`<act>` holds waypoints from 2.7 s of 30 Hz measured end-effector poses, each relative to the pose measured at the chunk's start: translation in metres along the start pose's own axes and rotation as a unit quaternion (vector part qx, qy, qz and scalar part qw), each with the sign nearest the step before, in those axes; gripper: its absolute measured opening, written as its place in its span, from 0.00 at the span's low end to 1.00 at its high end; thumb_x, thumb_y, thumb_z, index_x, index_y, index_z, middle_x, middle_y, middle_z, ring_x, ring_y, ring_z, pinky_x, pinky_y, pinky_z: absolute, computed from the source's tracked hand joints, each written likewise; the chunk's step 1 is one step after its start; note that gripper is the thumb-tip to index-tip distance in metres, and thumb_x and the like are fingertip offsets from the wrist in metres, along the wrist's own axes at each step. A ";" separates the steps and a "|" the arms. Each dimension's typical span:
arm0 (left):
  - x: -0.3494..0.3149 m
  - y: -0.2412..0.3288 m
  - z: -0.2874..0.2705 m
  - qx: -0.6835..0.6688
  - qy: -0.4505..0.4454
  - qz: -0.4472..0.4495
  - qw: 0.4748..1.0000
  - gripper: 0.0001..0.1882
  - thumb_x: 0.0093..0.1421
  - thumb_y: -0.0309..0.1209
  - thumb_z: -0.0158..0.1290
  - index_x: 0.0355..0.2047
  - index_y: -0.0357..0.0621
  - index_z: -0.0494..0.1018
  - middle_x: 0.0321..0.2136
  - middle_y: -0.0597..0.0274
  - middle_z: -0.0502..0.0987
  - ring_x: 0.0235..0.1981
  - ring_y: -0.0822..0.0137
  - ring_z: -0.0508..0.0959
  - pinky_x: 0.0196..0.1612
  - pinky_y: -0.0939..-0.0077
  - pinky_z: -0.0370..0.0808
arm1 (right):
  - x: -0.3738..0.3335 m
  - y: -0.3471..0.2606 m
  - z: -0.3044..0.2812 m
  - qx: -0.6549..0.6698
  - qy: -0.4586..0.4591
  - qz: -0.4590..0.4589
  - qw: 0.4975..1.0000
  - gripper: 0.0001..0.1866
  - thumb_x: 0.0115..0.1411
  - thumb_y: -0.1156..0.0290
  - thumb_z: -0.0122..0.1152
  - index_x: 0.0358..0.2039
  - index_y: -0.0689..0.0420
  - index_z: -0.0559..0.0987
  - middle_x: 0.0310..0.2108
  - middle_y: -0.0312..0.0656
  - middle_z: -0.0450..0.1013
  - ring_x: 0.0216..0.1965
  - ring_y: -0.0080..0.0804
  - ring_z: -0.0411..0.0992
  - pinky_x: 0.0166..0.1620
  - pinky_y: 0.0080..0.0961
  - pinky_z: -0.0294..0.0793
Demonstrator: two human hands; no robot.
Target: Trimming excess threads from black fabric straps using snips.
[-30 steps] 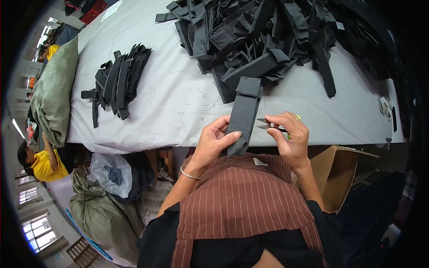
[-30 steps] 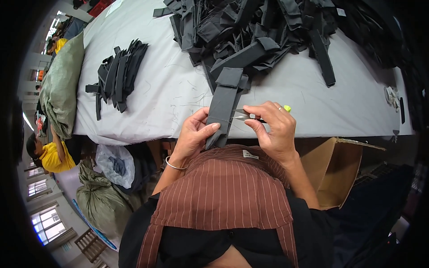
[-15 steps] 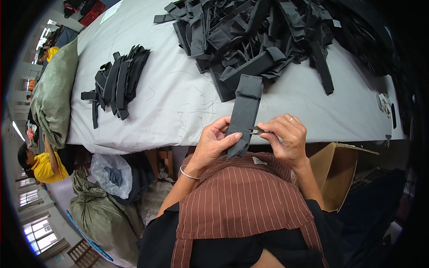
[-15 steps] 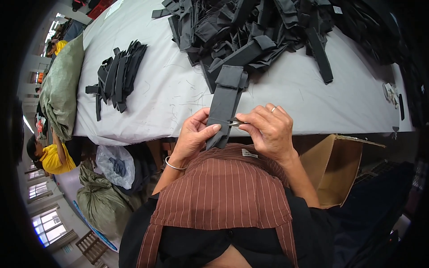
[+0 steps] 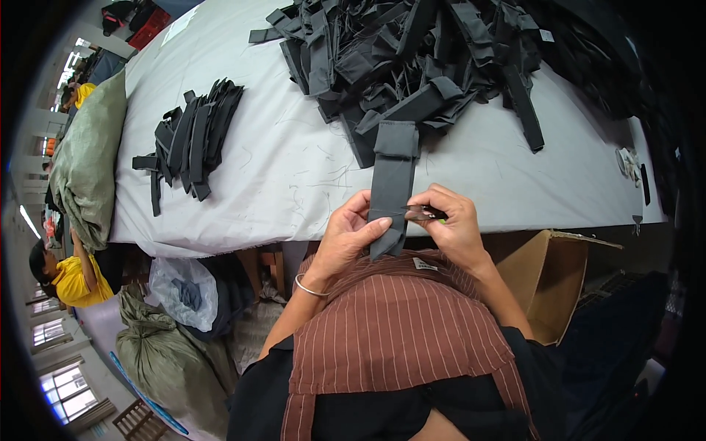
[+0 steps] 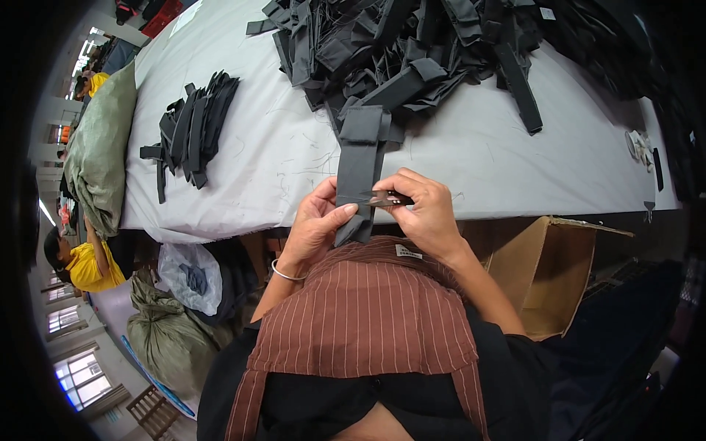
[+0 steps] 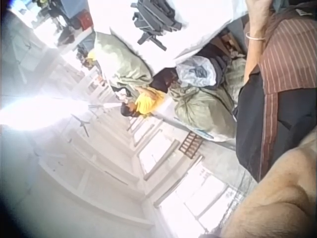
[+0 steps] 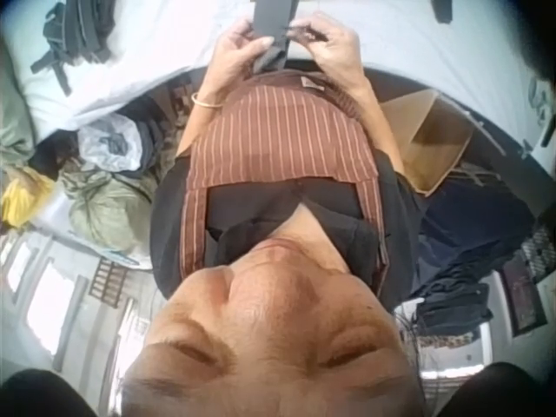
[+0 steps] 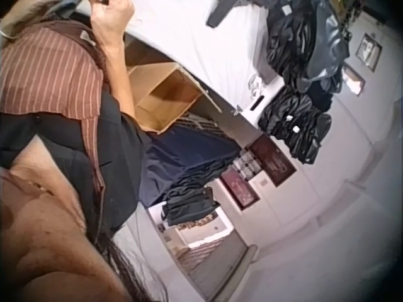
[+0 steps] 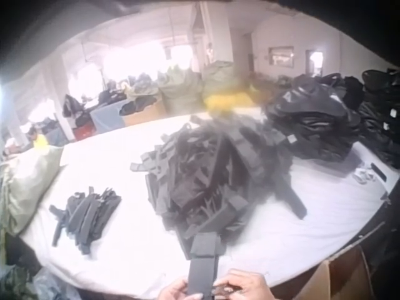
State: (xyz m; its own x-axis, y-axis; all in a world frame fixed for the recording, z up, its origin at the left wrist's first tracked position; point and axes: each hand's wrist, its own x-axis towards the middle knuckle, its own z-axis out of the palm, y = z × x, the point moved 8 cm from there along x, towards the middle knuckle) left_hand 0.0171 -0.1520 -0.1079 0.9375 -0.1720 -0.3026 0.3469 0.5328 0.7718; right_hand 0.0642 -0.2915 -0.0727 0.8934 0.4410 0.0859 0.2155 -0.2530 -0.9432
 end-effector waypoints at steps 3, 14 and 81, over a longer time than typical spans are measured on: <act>-0.002 -0.001 -0.001 -0.019 -0.009 -0.003 1.000 0.19 0.57 0.22 0.57 0.48 0.37 0.67 0.41 0.61 0.75 0.40 0.76 0.75 0.45 0.82 0.74 | 0.001 0.007 0.002 0.147 0.011 0.021 0.989 0.03 0.56 0.79 0.61 0.31 0.63 0.76 0.23 0.32 0.70 0.27 0.17 0.66 0.31 0.17 0.65; 0.000 0.005 -0.001 -0.009 0.002 0.002 1.000 0.25 0.58 0.18 0.50 0.56 0.35 0.58 0.44 0.49 0.73 0.41 0.59 0.79 0.46 0.70 0.78 | -0.007 0.000 -0.034 -0.031 0.198 -0.012 0.980 0.09 0.56 0.77 0.59 0.39 0.61 0.75 0.31 0.39 0.71 0.32 0.28 0.71 0.37 0.23 0.70; -0.004 -0.013 -0.066 0.048 0.166 -0.015 0.985 0.12 0.61 0.32 0.50 0.39 0.34 0.72 0.27 0.61 0.76 0.25 0.71 0.76 0.29 0.80 0.73 | 0.044 0.016 0.029 0.083 0.000 -0.071 0.994 0.10 0.54 0.85 0.57 0.37 0.63 0.79 0.33 0.38 0.75 0.37 0.24 0.73 0.43 0.20 0.71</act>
State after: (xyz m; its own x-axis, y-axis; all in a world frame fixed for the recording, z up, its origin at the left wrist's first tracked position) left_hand 0.0073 -0.1032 -0.1540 0.8710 0.1032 -0.4804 0.3907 0.4474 0.8045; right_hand 0.0953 -0.2509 -0.0934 0.8581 0.4629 0.2223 0.2716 -0.0417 -0.9615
